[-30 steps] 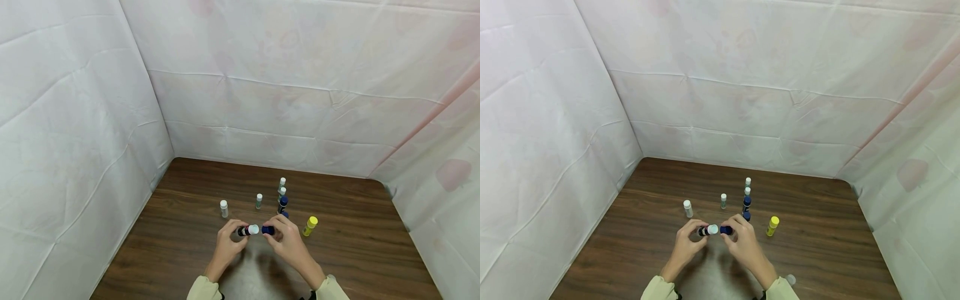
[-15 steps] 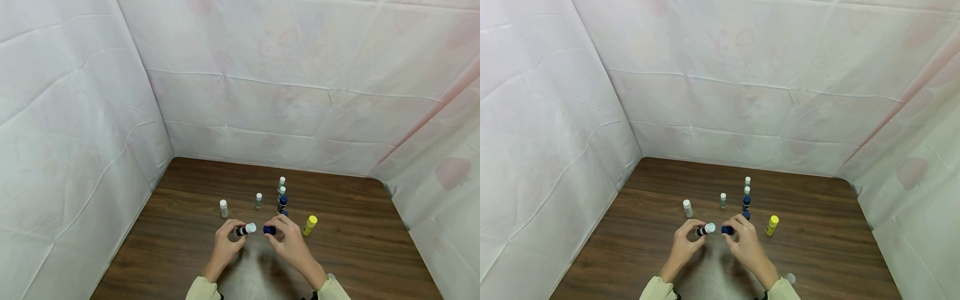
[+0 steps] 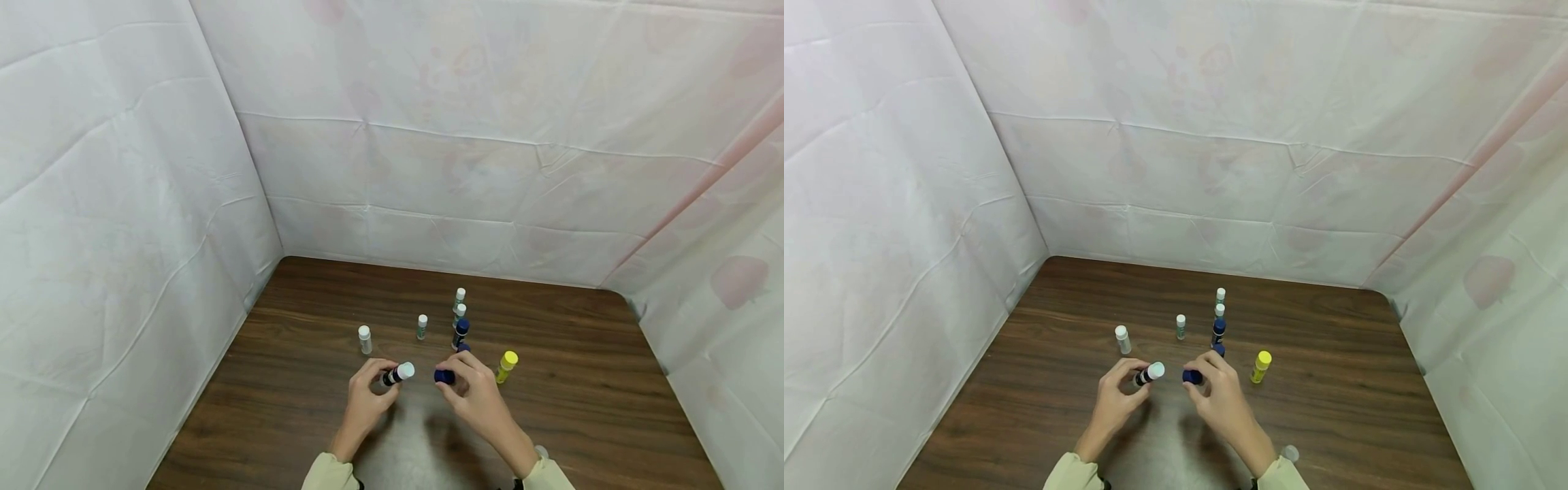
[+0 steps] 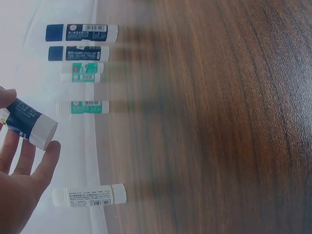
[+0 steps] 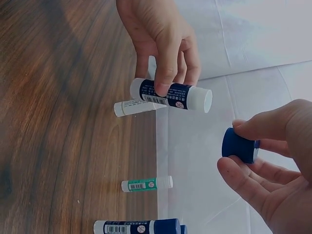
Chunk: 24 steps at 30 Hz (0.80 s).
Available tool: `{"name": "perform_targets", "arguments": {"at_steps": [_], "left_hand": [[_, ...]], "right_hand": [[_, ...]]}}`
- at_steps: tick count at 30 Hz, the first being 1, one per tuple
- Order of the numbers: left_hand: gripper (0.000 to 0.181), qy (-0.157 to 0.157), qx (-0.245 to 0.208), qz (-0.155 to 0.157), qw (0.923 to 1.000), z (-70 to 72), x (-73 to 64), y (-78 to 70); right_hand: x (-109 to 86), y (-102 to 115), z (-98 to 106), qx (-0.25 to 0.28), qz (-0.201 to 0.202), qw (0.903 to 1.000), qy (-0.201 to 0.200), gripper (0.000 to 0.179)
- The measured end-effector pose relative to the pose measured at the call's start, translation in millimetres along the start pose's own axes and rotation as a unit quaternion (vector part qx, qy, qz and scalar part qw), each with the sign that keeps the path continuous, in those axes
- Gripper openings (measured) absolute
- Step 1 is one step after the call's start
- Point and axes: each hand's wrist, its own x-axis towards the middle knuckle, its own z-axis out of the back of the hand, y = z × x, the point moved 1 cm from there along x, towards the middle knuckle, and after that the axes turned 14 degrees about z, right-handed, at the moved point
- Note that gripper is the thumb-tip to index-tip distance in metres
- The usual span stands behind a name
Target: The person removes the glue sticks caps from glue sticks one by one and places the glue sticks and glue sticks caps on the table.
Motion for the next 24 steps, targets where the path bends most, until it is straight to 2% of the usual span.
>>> {"name": "perform_targets", "arguments": {"at_steps": [3,9,12,24], "left_hand": [[0.036,-0.004,0.0,-0.005,1.0,1.5,-0.1,0.4],[0.036,-0.004,-0.007,0.016,0.9998,4.2,0.6,0.6],[0.037,-0.011,-0.006,0.017,0.9998,4.7,0.8,1.6],[0.037,-0.02,-0.003,0.023,0.9995,9.5,2.2,2.2]], "right_hand": [[-0.9,-0.5,1.0,-0.003,0.006,1.0,-0.004,0.03],[-2.2,-0.4,4.3,-0.011,-0.005,0.9999,0.001,0.029],[-3.4,-1.0,5.4,-0.016,-0.011,0.9998,0.003,0.03],[-8.4,-2.4,9.0,-0.034,0.005,0.9994,-0.007,0.031]]}}
